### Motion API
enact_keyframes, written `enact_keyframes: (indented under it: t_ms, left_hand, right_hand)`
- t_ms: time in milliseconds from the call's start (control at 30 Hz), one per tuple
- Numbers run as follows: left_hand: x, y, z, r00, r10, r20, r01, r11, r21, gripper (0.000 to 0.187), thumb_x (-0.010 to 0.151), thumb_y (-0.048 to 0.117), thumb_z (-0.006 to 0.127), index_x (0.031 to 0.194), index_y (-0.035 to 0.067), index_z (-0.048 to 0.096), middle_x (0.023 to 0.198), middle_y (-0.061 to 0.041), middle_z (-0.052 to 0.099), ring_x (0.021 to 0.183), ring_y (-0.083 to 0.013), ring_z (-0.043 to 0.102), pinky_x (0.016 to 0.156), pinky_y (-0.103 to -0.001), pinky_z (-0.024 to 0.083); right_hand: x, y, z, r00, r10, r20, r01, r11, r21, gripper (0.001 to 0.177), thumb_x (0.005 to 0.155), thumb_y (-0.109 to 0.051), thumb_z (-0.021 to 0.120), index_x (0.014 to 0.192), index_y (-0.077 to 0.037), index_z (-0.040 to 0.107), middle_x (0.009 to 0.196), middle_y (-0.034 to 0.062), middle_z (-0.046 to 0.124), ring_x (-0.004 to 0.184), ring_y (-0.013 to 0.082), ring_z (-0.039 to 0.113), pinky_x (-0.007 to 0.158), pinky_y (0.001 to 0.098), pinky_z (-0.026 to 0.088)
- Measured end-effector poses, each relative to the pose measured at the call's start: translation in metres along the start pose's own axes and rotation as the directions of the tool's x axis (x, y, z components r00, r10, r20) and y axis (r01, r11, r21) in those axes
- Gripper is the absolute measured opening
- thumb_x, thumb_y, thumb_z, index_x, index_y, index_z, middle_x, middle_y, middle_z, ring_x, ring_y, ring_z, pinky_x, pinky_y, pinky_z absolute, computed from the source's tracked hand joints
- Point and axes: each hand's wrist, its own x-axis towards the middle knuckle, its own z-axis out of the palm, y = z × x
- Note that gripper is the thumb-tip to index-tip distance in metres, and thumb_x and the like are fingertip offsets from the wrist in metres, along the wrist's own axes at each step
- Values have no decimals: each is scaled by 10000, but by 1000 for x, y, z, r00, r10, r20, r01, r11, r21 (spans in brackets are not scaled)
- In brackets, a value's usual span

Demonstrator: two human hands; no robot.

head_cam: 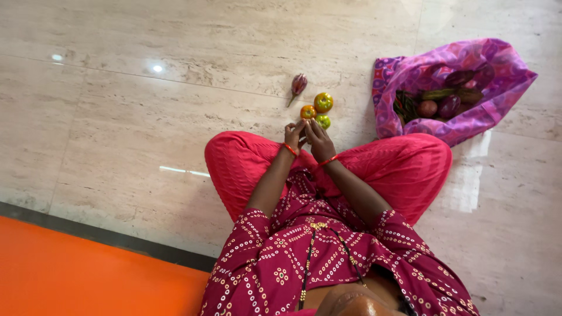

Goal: The person sits on the floor and peels a green tomato and a potato by hand, removing the skin in strips. She then peels a small purple eggplant. The peeled skins are placed on the floor beside her.

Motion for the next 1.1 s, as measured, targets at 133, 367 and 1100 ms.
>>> enact_keyframes:
  t_ms: [133, 367, 1100]
  left_hand:
    - [18, -14, -10, 1000, -2, 16, 0, 994, 112, 655, 744, 510, 865, 1118, 219, 413, 904, 0, 659, 766, -156, 637, 651, -346, 478]
    - [34, -43, -15, 966, 162, 204, -204, 956, 209, 543, 791, 218, 916, 1098, 125, 479, 911, -67, 661, 801, -158, 651, 683, -314, 585]
    - [28, -21, -16, 987, 160, 31, -162, 983, 89, 682, 756, 213, 916, 1334, 117, 566, 1221, -70, 686, 1032, -181, 702, 748, -328, 628]
  right_hand:
    - [5, 11, 2, 999, -39, -17, 39, 999, 0, 540, 916, 23, 647, 1444, -75, 585, 1510, 184, 542, 1363, 363, 559, 1097, 436, 514]
    - [10, 68, 10, 792, 569, 221, -609, 762, 221, 487, 908, 61, 573, 1332, -120, 728, 1203, 183, 742, 1057, 296, 759, 892, 363, 605]
    - [7, 64, 17, 734, 616, 285, -491, 192, 850, 370, 995, 142, 654, 1328, 3, 734, 1138, 124, 728, 955, 143, 673, 896, 297, 582]
